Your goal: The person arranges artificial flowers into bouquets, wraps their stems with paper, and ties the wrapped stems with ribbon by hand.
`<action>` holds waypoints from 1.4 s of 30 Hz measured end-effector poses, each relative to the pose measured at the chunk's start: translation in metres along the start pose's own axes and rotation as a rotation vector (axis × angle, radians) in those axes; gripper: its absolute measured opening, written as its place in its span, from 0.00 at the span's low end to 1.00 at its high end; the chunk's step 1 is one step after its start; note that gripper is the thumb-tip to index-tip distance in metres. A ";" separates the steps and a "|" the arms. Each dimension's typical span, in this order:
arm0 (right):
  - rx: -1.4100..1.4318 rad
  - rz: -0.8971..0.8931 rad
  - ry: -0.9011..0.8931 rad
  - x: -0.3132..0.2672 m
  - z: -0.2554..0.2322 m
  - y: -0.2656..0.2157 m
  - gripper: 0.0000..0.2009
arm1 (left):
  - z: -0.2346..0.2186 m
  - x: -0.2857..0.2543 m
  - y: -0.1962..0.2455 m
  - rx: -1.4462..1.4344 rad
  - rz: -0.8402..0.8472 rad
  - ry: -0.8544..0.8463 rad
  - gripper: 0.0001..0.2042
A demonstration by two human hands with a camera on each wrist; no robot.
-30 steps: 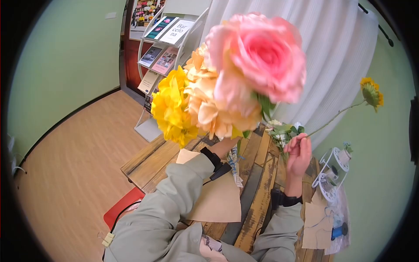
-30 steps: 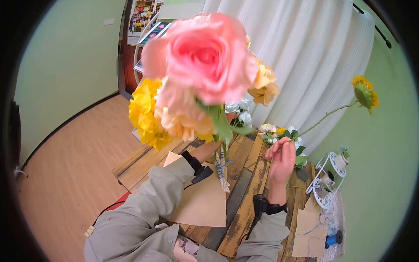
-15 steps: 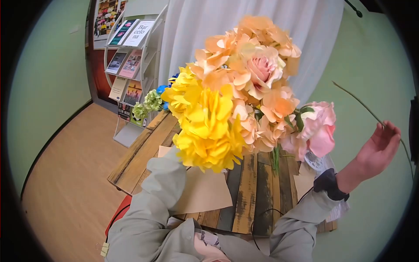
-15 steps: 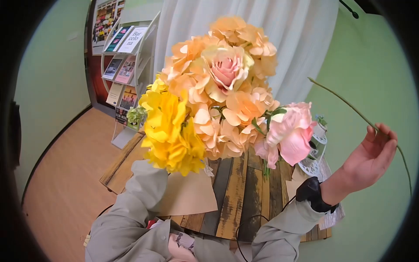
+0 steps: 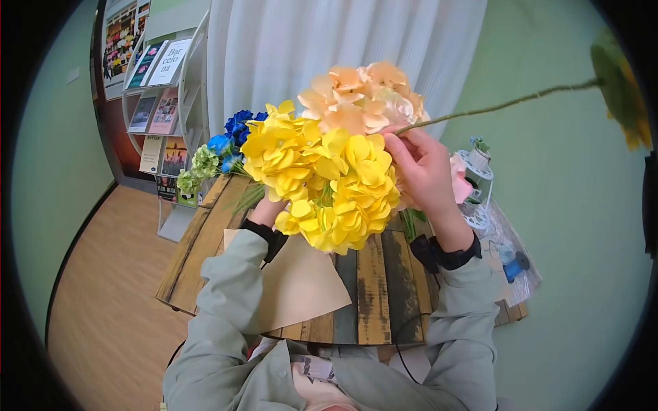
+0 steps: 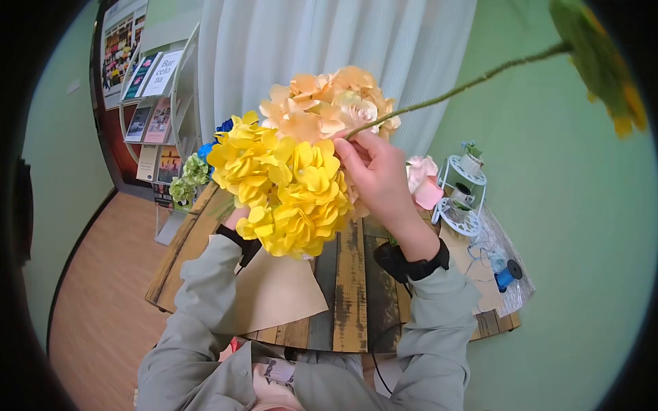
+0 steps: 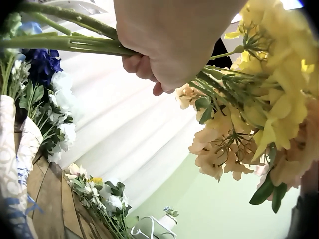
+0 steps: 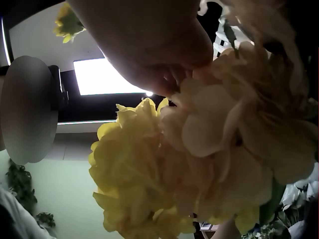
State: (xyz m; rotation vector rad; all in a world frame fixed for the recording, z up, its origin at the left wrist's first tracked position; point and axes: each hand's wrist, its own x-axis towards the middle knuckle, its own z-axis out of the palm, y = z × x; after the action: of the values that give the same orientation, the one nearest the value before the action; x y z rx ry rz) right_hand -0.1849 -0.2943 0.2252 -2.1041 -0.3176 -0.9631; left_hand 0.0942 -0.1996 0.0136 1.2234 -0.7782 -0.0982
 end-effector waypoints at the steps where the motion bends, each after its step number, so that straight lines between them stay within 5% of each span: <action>1: -0.003 0.000 0.009 0.003 -0.004 0.000 0.09 | -0.032 -0.066 -0.020 0.006 0.004 -0.005 0.12; 5: 0.219 0.031 0.085 0.017 -0.021 -0.009 0.10 | -0.029 -0.054 -0.017 0.039 0.055 0.001 0.11; 7: 0.292 0.163 -0.021 0.020 -0.007 0.006 0.10 | -0.024 -0.052 -0.015 0.065 0.087 0.003 0.11; 9: -0.016 0.194 -0.071 0.016 0.005 0.040 0.10 | -0.017 -0.043 -0.012 0.084 0.127 -0.008 0.11; 15: 0.036 0.126 -0.033 0.012 0.018 0.067 0.11 | -0.047 -0.103 -0.031 0.152 0.278 0.003 0.10; 17: -0.092 0.090 -0.228 0.013 0.026 0.091 0.11 | -0.054 -0.116 -0.032 0.178 0.315 0.010 0.10; 18: -0.109 -0.073 -0.234 0.011 0.028 0.092 0.11 | -0.050 -0.109 -0.029 0.191 0.336 0.018 0.09; 19: -0.106 -0.071 -0.237 0.011 0.028 0.092 0.11 | -0.012 -0.045 -0.006 0.204 0.356 0.029 0.09; 21: 0.367 0.116 -0.252 0.012 0.028 0.090 0.09 | -0.003 -0.025 0.003 0.239 0.397 0.063 0.09; 23: 0.281 0.268 -0.247 0.015 0.030 0.069 0.09 | -0.008 -0.036 0.001 0.278 0.432 0.097 0.09; 25: 0.287 0.106 -0.154 0.012 0.031 0.071 0.09 | -0.036 -0.090 -0.012 0.314 0.462 0.124 0.09; 26: 0.002 0.158 -0.091 0.012 0.024 0.053 0.10 | -0.033 -0.086 -0.009 0.330 0.479 0.138 0.09; 31: 0.262 -0.213 0.554 0.012 -0.042 0.014 0.10 | -0.027 -0.049 0.007 0.427 0.581 0.217 0.09; 34: 0.375 -0.304 0.585 -0.008 -0.068 -0.007 0.10 | -0.040 -0.046 0.012 0.497 0.644 0.273 0.09; 35: 0.349 -0.292 0.552 -0.013 -0.065 -0.008 0.10 | -0.023 0.021 0.032 0.520 0.667 0.289 0.09; 37: 0.334 -0.289 0.515 -0.016 -0.056 -0.004 0.10 | -0.027 0.028 0.036 0.564 0.721 0.320 0.09; 39: 0.186 -0.050 0.315 -0.018 -0.029 0.020 0.10 | -0.007 -0.005 0.124 0.123 -0.075 0.052 0.09; 42: 0.200 0.065 0.071 -0.013 0.015 0.055 0.10 | 0.008 -0.015 0.147 -0.190 -0.095 -0.041 0.14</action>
State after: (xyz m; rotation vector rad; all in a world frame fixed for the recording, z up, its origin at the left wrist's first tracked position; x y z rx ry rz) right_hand -0.1576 -0.3186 0.1790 -1.8831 -0.2954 -0.9257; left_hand 0.0299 -0.1450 0.1346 1.0803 -0.7288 -0.2695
